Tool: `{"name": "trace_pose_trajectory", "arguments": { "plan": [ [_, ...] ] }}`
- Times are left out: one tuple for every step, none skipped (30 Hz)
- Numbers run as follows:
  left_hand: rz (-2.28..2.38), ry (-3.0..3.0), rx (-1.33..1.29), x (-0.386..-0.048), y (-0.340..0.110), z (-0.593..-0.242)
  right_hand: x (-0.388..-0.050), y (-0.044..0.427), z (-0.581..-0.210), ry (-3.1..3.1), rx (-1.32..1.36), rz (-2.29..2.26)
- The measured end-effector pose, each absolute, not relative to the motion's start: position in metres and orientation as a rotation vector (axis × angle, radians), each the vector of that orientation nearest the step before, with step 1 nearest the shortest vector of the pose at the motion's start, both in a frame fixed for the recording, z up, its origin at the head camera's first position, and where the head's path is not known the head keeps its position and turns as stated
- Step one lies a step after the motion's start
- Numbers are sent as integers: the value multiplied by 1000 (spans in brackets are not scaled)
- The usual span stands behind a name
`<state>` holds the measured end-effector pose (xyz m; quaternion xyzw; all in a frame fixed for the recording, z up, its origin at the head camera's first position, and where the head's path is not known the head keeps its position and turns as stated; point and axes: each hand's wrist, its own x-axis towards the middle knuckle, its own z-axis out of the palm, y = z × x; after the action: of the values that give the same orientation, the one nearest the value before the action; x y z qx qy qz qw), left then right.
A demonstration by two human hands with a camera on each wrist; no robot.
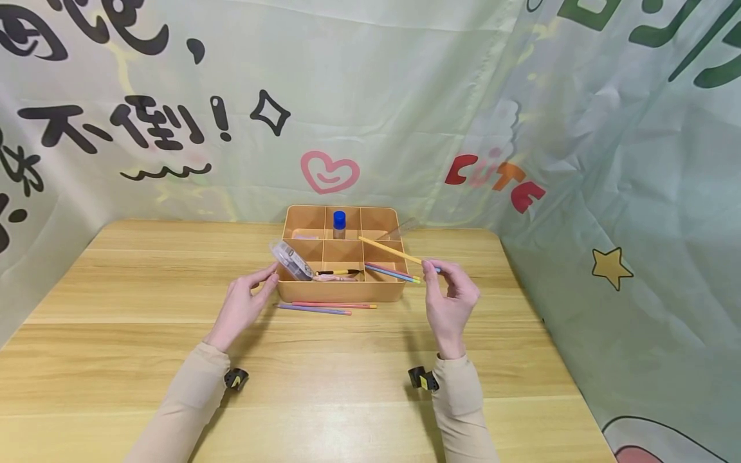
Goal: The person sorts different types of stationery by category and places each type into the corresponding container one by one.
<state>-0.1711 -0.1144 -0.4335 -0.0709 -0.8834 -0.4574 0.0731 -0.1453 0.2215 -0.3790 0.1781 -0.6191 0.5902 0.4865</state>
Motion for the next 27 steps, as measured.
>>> {"name": "trace_pose_trajectory", "arguments": {
  "plan": [
    [-1374, -2652, -213, -171, -114, -433, -146, 222, -380, -1524, 434, 1413],
    [-1374, -2652, -213, -171, -114, -433, -146, 222, -380, -1543, 434, 1390],
    [-1376, -2652, -212, -171, -114, -433, -147, 223, -381, -1562, 432, 1368],
    [-1377, -2652, -211, -171, -114, -433, -147, 223, -382, -1579, 430, 1350],
    [-1377, -2654, -211, -171, -114, -433, -148, 224, -382, -1595, 427, 1333],
    [-1379, -2655, -211, -171, -114, -433, -148, 224, -383, -1610, 423, 1318],
    [-1380, -2656, -211, -171, -114, -434, -148, 224, -384, -1625, 418, 1301],
    [-1381, -2657, -211, -172, -114, -434, -148, 225, -384, -1639, 415, 1287],
    [-1380, -2658, -212, -172, -115, -434, -148, 225, -385, -1652, 412, 1275],
    [-1380, -2659, -211, -172, -115, -434, -148, 225, -385, -1664, 410, 1264],
    [-1379, -2660, -211, -172, -115, -434, -148, 226, -386, -1677, 406, 1249],
    [-1380, -2660, -211, -172, -115, -434, -147, 226, -386, -1691, 404, 1236],
    [-1380, -2661, -210, -172, -114, -434, -147, 226, -386, -1707, 402, 1223],
    [-1379, -2662, -210, -172, -114, -433, -147, 226, -387, -1724, 398, 1209],
    [-1378, -2663, -209, -172, -114, -433, -147, 226, -387, -1747, 390, 1193],
    [-1379, -2664, -208, -172, -114, -433, -147, 227, -387, -1770, 383, 1176],
    [-1379, -2664, -208, -171, -114, -433, -146, 227, -388, -1790, 374, 1163],
    [-1378, -2665, -208, -172, -114, -433, -146, 227, -388, -1813, 366, 1151],
    [-1377, -2666, -207, -171, -114, -433, -146, 227, -388, -1834, 360, 1139],
    [-1376, -2667, -206, -172, -115, -433, -146, 227, -389, -1853, 353, 1129],
    [-1375, -2668, -206, -172, -115, -434, -146, 226, -390, -1870, 348, 1128],
    [-1374, -2670, -204, -172, -115, -434, -146, 226, -390, -1883, 346, 1127],
    [-1372, -2672, -203, -172, -115, -434, -146, 226, -390, -1893, 344, 1131],
    [-1372, -2674, -202, -172, -115, -434, -146, 226, -391, -1905, 346, 1128],
    [-1371, -2676, -201, -172, -115, -434, -146, 226, -391, -1916, 351, 1127],
    [-1370, -2678, -199, -172, -115, -434, -146, 227, -392, -1927, 354, 1125],
    [-1369, -2680, -199, -172, -115, -434, -147, 227, -392, -1940, 358, 1120]
  ]
}}
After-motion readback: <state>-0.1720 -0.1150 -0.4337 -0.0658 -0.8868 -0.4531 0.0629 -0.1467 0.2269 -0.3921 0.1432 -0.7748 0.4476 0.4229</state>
